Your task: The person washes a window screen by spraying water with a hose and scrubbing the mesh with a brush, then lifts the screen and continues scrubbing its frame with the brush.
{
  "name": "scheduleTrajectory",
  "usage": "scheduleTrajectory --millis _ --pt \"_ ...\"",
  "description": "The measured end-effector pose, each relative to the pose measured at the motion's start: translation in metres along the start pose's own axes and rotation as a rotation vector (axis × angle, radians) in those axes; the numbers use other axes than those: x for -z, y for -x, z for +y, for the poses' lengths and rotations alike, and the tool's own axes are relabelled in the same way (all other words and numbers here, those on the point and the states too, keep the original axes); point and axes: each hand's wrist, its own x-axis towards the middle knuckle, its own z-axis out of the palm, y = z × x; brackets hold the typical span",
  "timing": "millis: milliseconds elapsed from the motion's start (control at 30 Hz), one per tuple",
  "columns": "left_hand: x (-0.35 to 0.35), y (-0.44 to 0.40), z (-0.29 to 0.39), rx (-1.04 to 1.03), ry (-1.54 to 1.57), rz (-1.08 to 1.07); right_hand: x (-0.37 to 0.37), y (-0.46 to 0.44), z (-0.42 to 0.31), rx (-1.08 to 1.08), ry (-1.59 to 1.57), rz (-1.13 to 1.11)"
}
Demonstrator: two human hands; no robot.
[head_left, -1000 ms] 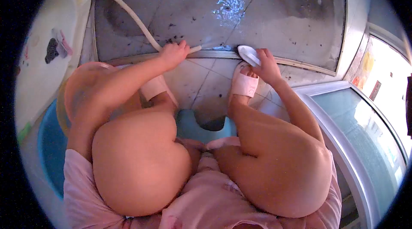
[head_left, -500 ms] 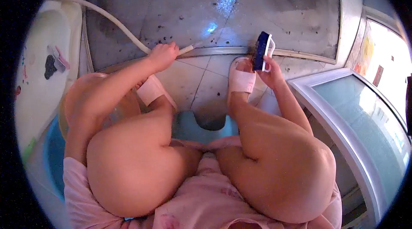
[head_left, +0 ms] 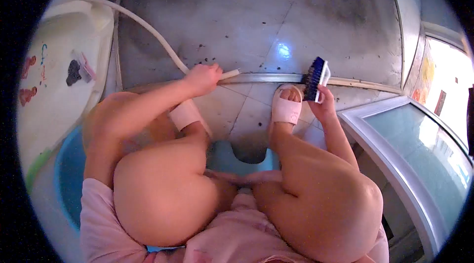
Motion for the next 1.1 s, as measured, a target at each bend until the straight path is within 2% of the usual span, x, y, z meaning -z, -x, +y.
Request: scheduleTrajectory --millis 100,200,300,400,500,567,600,633,733,767,800,933,967,1067,1100 --pt "0.013 0.0 0.016 -0.041 0.042 0.018 0.003 0.009 -0.018 0.088 -0.007 -0.045" --pt "0.018 -0.006 0.033 -0.033 0.029 -0.061 -0.006 0.029 -0.029 0.198 -0.008 -0.179" --pt "0.021 -0.003 0.033 -0.097 0.044 0.015 0.007 0.031 -0.037 0.234 0.061 -0.158" --pt "0.024 -0.001 0.028 0.013 0.131 0.046 0.0 0.036 -0.035 0.242 0.096 -0.063" --pt "0.05 -0.001 0.001 0.328 0.194 -0.117 -0.023 0.043 -0.023 0.234 0.161 -0.018" --pt "0.051 0.0 -0.024 0.336 0.21 -0.086 -0.044 0.055 -0.02 0.237 0.17 -0.005" --pt "0.049 0.0 -0.036 0.336 0.217 -0.07 -0.052 0.061 -0.021 0.243 0.173 0.004" --pt "0.053 0.003 -0.041 0.309 0.234 -0.084 -0.059 0.065 -0.022 0.25 0.249 0.144" --pt "0.1 0.023 -0.057 0.201 0.156 -0.086 -0.111 0.1 -0.024 0.273 0.366 0.174" --pt "0.114 0.027 -0.067 0.17 0.138 -0.064 -0.117 0.096 -0.023 0.295 0.339 0.089" --pt "0.128 0.034 -0.078 0.143 0.123 -0.048 -0.139 0.105 -0.02 0.302 0.387 0.205" --pt "0.19 0.054 -0.076 0.039 0.088 -0.016 -0.187 0.132 -0.035 0.348 0.373 0.204" --pt "0.207 0.059 -0.071 0.085 0.101 -0.051 -0.186 0.119 -0.046 0.336 0.344 0.136" --pt "0.217 0.065 -0.102 0.044 0.07 -0.012 -0.253 0.124 -0.054 0.379 0.438 0.085" --pt "0.227 0.08 -0.091 0.039 0.029 -0.014 -0.265 0.141 -0.048 0.413 0.444 0.136"
